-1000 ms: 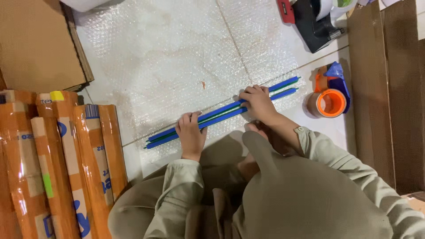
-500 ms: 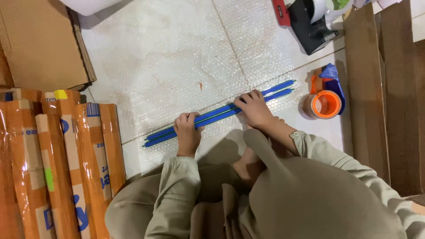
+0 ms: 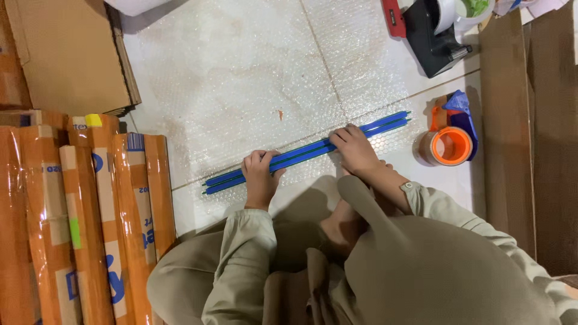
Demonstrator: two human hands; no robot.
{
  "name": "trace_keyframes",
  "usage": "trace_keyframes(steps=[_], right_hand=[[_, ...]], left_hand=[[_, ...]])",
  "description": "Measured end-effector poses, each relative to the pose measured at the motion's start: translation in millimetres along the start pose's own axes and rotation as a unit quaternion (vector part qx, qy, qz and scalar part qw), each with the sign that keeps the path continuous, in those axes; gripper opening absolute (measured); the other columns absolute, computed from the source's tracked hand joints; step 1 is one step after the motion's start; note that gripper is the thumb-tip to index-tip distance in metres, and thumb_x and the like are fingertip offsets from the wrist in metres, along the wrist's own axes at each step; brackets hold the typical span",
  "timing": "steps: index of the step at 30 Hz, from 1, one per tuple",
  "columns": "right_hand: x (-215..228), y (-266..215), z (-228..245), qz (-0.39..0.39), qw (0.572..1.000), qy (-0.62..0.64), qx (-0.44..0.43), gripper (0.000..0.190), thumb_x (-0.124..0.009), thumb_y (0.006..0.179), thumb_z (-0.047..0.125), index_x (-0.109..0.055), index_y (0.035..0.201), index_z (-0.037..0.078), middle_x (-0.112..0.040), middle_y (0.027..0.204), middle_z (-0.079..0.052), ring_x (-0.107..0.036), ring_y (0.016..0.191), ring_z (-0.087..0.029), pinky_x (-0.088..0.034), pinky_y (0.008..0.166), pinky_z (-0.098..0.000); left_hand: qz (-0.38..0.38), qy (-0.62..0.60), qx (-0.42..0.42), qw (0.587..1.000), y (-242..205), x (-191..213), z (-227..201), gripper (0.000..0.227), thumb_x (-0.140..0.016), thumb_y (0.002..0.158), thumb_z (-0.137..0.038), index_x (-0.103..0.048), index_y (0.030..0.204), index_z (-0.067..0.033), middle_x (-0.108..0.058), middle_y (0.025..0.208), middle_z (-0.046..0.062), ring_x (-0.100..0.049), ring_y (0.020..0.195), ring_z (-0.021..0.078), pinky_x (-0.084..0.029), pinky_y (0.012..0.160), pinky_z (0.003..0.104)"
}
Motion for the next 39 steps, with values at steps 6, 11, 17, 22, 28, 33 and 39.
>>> trace_keyframes(steps=[6, 11, 17, 22, 28, 33, 39], right_hand=[[2.7, 0.5, 3.9, 0.0, 1.0, -0.023, -0.001, 0.032, -0.065, 0.073, 0.019, -0.054, 0.102, 0.011, -0.057, 0.101, -0.006, -0.056, 0.101, -0.026, -0.039, 0.104, -0.041], [19.8, 10.2, 11.9, 0.051, 0.998, 0.002, -0.024, 0.062, -0.075, 0.055, 0.013, -0.054, 0.114, 0.014, -0.055, 0.106, -0.005, -0.052, 0.105, -0.027, -0.038, 0.103, -0.047], [-9.8, 2.2, 2.3, 0.062, 0.995, -0.07, -0.024, 0.073, -0.08, 0.048, 0.022, -0.052, 0.115, 0.02, -0.053, 0.108, -0.001, -0.049, 0.106, -0.024, -0.036, 0.104, -0.0472], [-7.2, 2.5, 8.6, 0.056, 0.995, -0.076, -0.03, 0.059, -0.071, 0.063, 0.018, -0.05, 0.118, 0.018, -0.052, 0.108, -0.003, -0.047, 0.108, -0.026, -0.031, 0.105, -0.0524], [-12.9, 0.1, 9.0, 0.075, 0.996, -0.042, -0.028, 0.053, -0.065, 0.073, 0.017, -0.046, 0.123, 0.017, -0.048, 0.113, -0.006, -0.044, 0.111, -0.029, -0.024, 0.106, -0.0586], [-12.5, -1.4, 8.6, 0.062, 0.998, -0.022, -0.013, 0.047, -0.06, 0.078, 0.019, -0.048, 0.124, 0.018, -0.048, 0.116, -0.007, -0.043, 0.111, -0.028, -0.022, 0.105, -0.0598], [2.1, 1.0, 15.1, 0.027, 0.999, -0.017, 0.029, 0.053, -0.067, 0.073, 0.023, -0.052, 0.123, 0.017, -0.05, 0.112, -0.008, -0.047, 0.108, -0.028, -0.025, 0.103, -0.0594]], left_hand=[[-0.003, 0.007, -0.011, 1.0, 1.3, -2.4, 1.3, 0.05, -0.082, 0.064, -0.031, -0.056, 0.107, -0.0281, -0.048, 0.102, -0.002, -0.049, 0.105, 0.0231, -0.031, 0.101, 0.047], [0.006, 0.004, -0.02, 1.0, 3.1, -1.8, 1.6, 0.048, -0.08, 0.066, -0.032, -0.056, 0.107, -0.0264, -0.047, 0.103, 0.0, -0.049, 0.105, 0.0255, -0.028, 0.102, 0.048], [0.004, -0.017, -0.016, 1.0, 4.4, -1.9, 2.7, 0.044, -0.079, 0.067, -0.034, -0.055, 0.103, -0.0255, -0.046, 0.102, 0.0, -0.047, 0.106, 0.0259, -0.025, 0.103, 0.049], [0.007, -0.012, -0.014, 1.0, 5.4, -9.7, 6.8, 0.047, -0.079, 0.066, -0.038, -0.055, 0.103, -0.0234, -0.046, 0.104, 0.001, -0.046, 0.108, 0.0277, -0.023, 0.104, 0.05], [0.007, -0.022, -0.013, 1.0, 5.6, -10.4, 6.8, 0.048, -0.08, 0.066, -0.036, -0.053, 0.103, -0.022, -0.046, 0.105, 0.002, -0.044, 0.109, 0.0279, -0.021, 0.105, 0.051], [0.005, -0.038, -0.012, 0.999, 4.5, -5.4, 7.0, 0.047, -0.08, 0.066, -0.034, -0.053, 0.102, -0.0204, -0.045, 0.104, 0.001, -0.043, 0.109, 0.0283, -0.022, 0.104, 0.052], [0.016, -0.034, -0.018, 0.999, 7.0, -5.5, 11.6, 0.047, -0.081, 0.063, -0.036, -0.055, 0.098, -0.0208, -0.048, 0.103, 0.001, -0.043, 0.108, 0.0286, -0.022, 0.103, 0.05]])
Point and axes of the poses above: each hand's wrist, its own y-axis towards the middle knuckle, its own x-axis out of the back of the hand, z = x × y, the point moved 9 cm from there along y, towards the middle knuckle
